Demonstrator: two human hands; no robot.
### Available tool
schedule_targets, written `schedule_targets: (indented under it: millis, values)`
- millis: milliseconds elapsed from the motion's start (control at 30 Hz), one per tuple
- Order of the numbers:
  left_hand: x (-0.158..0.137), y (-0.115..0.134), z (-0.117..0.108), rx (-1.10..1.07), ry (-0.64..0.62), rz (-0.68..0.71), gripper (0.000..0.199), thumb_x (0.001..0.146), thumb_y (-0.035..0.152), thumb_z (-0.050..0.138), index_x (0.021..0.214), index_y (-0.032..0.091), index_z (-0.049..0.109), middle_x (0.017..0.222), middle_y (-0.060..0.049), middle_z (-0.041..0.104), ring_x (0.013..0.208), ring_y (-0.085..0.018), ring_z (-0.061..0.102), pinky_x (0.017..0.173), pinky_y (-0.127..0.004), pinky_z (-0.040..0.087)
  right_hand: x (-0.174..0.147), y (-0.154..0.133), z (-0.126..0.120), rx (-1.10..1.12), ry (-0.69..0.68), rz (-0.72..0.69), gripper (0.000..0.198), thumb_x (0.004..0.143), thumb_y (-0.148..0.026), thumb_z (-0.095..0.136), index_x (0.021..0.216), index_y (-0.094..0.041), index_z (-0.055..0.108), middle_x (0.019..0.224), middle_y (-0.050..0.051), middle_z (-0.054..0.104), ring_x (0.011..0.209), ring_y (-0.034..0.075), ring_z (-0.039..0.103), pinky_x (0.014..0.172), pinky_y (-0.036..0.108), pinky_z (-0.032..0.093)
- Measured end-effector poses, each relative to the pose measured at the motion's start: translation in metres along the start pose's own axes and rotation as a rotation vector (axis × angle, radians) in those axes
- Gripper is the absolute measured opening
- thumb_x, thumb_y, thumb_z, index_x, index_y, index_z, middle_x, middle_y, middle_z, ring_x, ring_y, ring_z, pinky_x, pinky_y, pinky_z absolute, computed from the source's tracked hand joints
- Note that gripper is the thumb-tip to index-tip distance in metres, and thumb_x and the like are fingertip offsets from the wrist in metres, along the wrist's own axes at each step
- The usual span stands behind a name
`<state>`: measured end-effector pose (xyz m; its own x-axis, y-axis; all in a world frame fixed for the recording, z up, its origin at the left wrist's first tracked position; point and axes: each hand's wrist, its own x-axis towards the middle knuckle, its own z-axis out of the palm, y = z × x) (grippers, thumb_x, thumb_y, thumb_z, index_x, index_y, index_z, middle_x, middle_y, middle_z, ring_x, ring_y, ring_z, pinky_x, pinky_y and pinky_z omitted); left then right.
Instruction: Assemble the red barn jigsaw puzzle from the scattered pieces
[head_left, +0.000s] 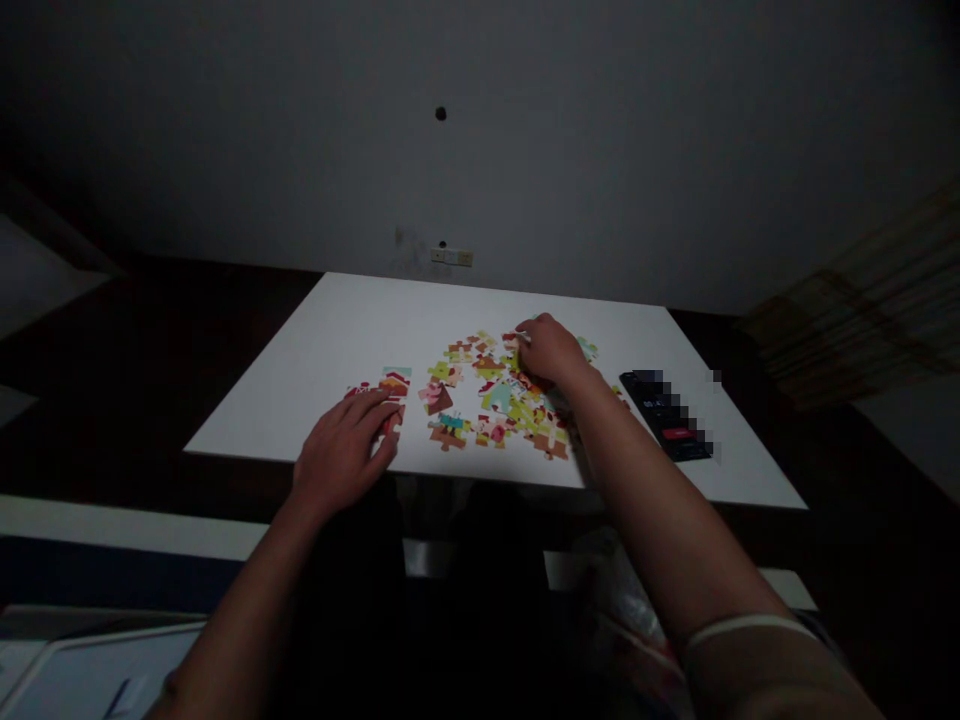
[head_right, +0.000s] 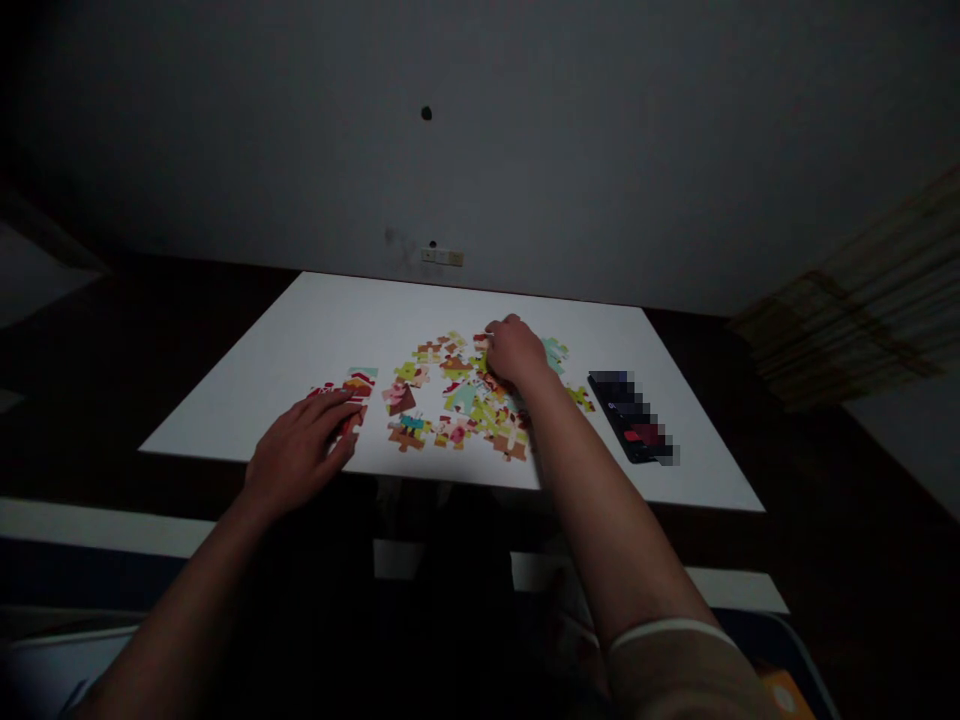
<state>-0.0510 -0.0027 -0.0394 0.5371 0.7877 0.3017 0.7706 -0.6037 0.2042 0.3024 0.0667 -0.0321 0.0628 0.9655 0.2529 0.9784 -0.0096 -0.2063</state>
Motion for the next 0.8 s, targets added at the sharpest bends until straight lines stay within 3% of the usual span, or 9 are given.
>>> schedule_targets:
  millis: [200,500,667,800]
  values:
    - [-0.001,-0.002,0.004,0.030,0.004,0.017,0.040,0.090,0.034,0.045,0.129,0.025,0.051,0.138,-0.005,0.049,0.126,-0.026,0.044,0.108,-0.048,0.036,-0.023,-0.009,-0.006,0.009,-0.072,-0.029,0.030,0.086,-0.022,0.048,0.108,-0.024,0.068,0.106,0.013,0.065,0.091,0.028,0.060,0.074,0.037,0.043]
    - [-0.007,-0.005,0.005,0.003,0.045,0.025,0.040,0.091,0.035,0.045,0.129,0.027,0.051,0.137,-0.004,0.050,0.127,-0.026,0.043,0.108,-0.047,0.036,-0.042,-0.027,-0.007,-0.028,-0.008,0.001,0.028,0.085,-0.022,0.047,0.101,-0.023,0.070,0.105,0.013,0.066,0.093,0.028,0.058,0.078,0.041,0.043]
    - [-0.013,-0.006,0.003,-0.003,0.067,0.047,0.037,0.093,0.034,0.042,0.128,0.023,0.051,0.137,-0.004,0.050,0.125,-0.025,0.044,0.107,-0.047,0.035,-0.075,-0.057,-0.011,-0.046,0.087,-0.007,0.030,0.087,-0.022,0.042,0.100,-0.022,0.069,0.103,0.011,0.066,0.098,0.029,0.055,0.085,0.043,0.042]
    - [-0.017,-0.008,0.001,-0.035,0.088,0.062,0.036,0.094,0.033,0.040,0.126,0.022,0.051,0.136,-0.005,0.051,0.124,-0.025,0.045,0.106,-0.046,0.035,-0.119,-0.085,-0.007,0.048,0.243,0.063,0.031,0.087,-0.021,0.039,0.104,-0.022,0.065,0.103,0.009,0.066,0.101,0.027,0.054,0.089,0.042,0.042]
